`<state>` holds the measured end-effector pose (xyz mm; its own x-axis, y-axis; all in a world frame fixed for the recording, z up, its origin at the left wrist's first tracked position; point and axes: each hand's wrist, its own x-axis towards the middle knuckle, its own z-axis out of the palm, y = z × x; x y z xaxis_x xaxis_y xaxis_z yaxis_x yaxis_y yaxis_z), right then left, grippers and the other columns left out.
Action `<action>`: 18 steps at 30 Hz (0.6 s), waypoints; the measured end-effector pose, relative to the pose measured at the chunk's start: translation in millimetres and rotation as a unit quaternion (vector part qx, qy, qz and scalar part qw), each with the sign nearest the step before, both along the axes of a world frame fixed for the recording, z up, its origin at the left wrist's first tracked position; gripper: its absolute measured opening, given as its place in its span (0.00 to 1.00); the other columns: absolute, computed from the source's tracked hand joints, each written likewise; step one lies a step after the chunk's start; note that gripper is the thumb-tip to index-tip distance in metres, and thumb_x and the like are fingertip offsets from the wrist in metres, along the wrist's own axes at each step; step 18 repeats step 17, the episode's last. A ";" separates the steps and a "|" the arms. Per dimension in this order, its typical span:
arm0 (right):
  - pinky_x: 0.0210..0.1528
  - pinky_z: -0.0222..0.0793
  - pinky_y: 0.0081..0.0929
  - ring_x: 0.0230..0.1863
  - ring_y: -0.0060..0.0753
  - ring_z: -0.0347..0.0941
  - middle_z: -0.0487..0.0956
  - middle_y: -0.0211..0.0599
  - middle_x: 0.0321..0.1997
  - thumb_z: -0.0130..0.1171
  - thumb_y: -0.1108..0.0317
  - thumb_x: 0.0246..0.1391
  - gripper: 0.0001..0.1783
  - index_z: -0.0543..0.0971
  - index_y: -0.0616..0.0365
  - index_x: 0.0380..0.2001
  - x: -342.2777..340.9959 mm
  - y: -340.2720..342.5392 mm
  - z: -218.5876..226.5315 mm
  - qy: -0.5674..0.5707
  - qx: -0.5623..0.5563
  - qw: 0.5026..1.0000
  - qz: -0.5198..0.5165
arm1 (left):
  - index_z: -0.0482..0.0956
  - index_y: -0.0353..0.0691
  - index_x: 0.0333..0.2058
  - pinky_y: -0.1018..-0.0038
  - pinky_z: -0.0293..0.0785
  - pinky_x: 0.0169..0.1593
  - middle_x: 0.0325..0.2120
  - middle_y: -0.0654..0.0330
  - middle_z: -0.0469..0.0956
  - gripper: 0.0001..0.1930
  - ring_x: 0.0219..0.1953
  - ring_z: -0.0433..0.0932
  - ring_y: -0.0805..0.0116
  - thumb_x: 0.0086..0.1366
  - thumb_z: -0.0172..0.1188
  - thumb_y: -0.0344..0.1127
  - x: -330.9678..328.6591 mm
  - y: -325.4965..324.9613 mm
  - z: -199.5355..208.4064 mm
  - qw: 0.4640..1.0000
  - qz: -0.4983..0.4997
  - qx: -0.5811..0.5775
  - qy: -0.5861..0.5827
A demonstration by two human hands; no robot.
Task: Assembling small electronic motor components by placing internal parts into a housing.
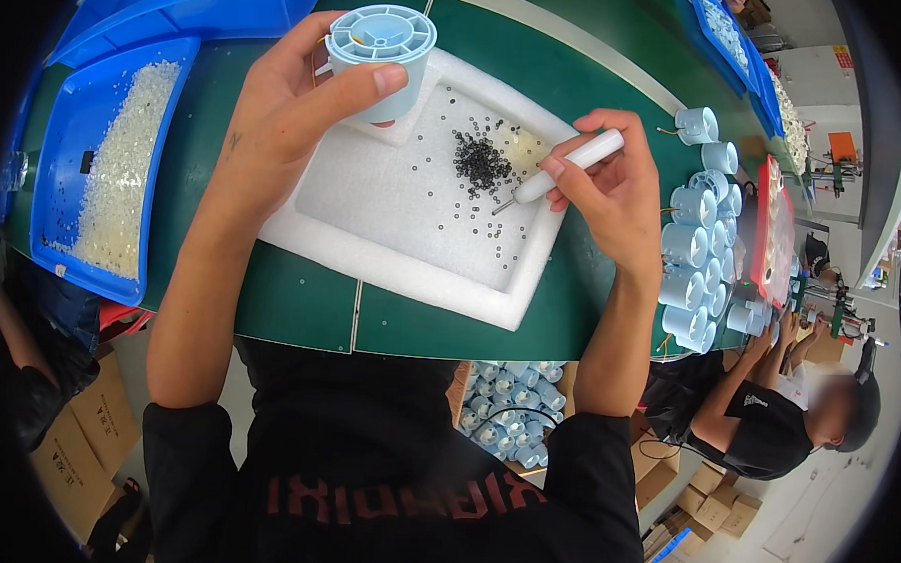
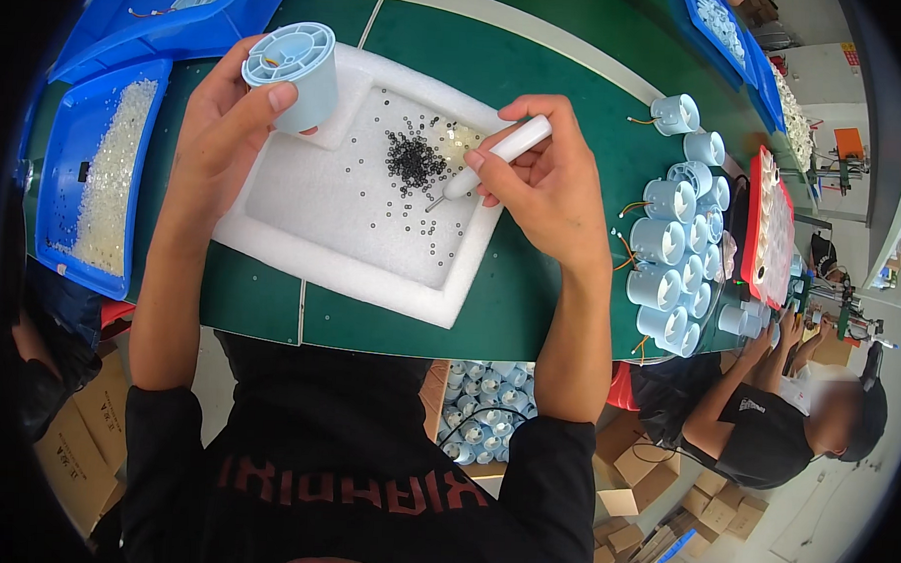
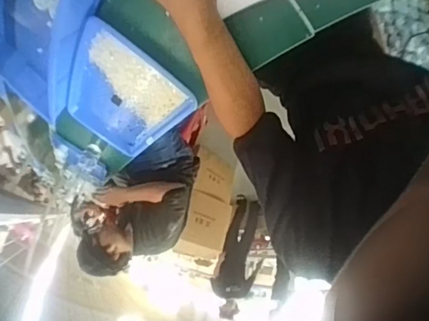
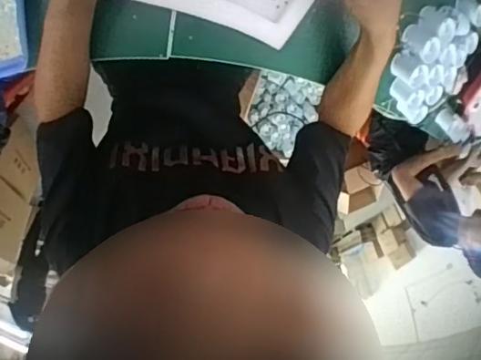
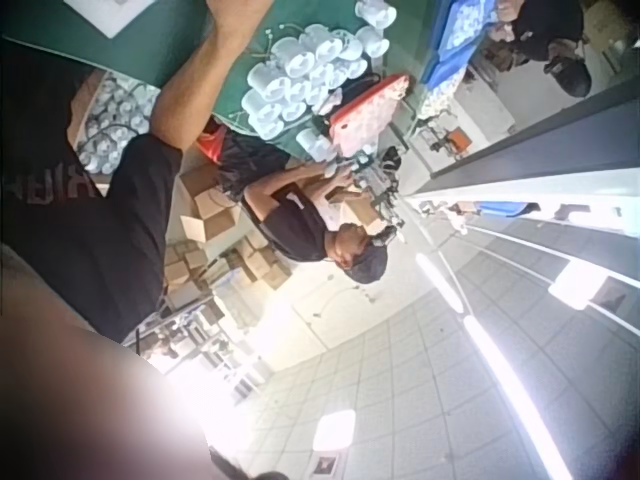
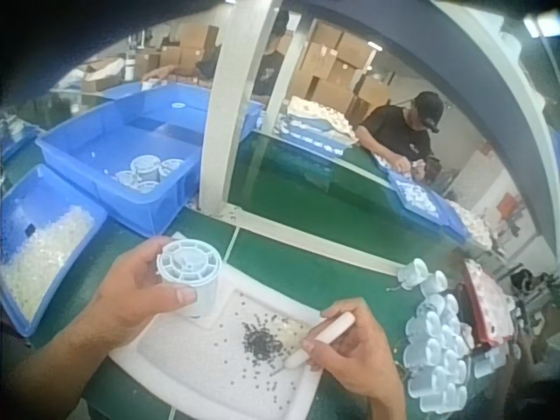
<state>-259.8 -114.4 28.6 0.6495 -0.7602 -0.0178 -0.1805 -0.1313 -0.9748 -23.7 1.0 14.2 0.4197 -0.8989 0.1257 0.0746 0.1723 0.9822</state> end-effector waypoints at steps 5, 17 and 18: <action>0.33 0.73 0.21 0.31 0.26 0.73 0.76 0.35 0.31 0.65 0.82 0.39 0.21 0.71 0.63 0.39 -7.4 0.6 -1.1 -0.033 -0.208 0.975 0.070 | 0.71 0.33 0.46 0.75 0.62 0.52 0.40 0.55 0.74 0.27 0.46 0.71 0.68 0.50 0.65 0.43 2.2 -0.5 -3.0 1.000 0.002 -0.004 0.004; 0.40 0.68 0.26 0.36 0.33 0.72 0.79 0.37 0.30 0.69 0.78 0.33 0.15 0.82 0.58 0.30 -25.9 -11.6 14.6 0.165 -0.296 0.934 0.113 | 0.70 0.34 0.48 0.75 0.60 0.55 0.42 0.54 0.74 0.29 0.47 0.71 0.66 0.51 0.64 0.45 1.3 -0.1 0.0 1.000 -0.001 0.002 0.004; 0.40 0.68 0.26 0.36 0.33 0.72 0.79 0.37 0.30 0.69 0.78 0.33 0.15 0.82 0.58 0.30 -25.9 -11.6 14.6 0.165 -0.296 0.934 0.113 | 0.70 0.34 0.48 0.75 0.60 0.55 0.42 0.54 0.74 0.29 0.47 0.71 0.66 0.51 0.64 0.45 1.3 -0.1 0.0 1.000 -0.001 0.002 0.004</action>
